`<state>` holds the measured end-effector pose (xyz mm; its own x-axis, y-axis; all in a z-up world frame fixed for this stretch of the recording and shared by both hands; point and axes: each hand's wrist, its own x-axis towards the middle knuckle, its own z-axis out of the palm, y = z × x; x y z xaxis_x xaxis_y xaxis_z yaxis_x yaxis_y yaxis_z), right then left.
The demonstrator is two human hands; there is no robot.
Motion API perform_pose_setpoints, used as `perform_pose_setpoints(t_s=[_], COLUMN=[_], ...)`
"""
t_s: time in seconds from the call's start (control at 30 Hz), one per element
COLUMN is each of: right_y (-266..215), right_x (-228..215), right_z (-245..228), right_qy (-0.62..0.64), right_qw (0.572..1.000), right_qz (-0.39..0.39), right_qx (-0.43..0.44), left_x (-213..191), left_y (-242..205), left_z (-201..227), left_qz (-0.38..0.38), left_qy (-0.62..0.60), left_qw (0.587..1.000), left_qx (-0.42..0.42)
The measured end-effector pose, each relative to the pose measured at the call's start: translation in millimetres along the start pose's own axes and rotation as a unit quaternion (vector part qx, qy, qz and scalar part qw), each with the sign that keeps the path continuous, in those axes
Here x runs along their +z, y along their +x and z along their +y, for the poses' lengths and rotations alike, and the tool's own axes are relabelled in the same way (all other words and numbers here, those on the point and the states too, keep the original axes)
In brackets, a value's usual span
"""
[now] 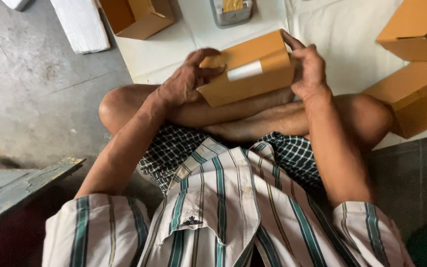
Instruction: The person sits on the floor and packs small cardboard boxes. They place white foam padding and a product box inside each container, close the flaps, and seal the boxes using a tape dispenser. The process is repeated for multiple boxes.
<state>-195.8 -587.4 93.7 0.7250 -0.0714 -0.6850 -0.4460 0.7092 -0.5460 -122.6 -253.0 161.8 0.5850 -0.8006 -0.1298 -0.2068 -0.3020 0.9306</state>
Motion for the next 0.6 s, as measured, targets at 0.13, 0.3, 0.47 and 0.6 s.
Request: perform_pose_setpoints(t_s=[0.13,0.3,0.47,0.6], right_y=[-0.9,-1.9,-2.9,-7.4], right_x=[12.1,12.4,9.8,4.7], right_z=[1.3,-0.1,6.1,12.1], right_qy=[-0.024,-0.236,-0.199,-0.154], right_qw=[0.994,0.968,0.970,0.972], right_qz=[-0.090,0.010,-0.013,-0.094], right_qx=[-0.061,-0.085,-0.139,-0.150], left_x=[6.5,16.7,10.3,41.0], left_y=[-3.7,-4.4,-18.8,-16.6], left_z=[12.6,5.6,6.7,19.4], left_qz=[-0.032,-0.047,-0.064,0.085], left_qy=[0.139,0.225,0.080,0.072], left_qw=[0.990,0.972,0.995,0.988], left_qx=[0.018,0.044,-0.019,-0.111])
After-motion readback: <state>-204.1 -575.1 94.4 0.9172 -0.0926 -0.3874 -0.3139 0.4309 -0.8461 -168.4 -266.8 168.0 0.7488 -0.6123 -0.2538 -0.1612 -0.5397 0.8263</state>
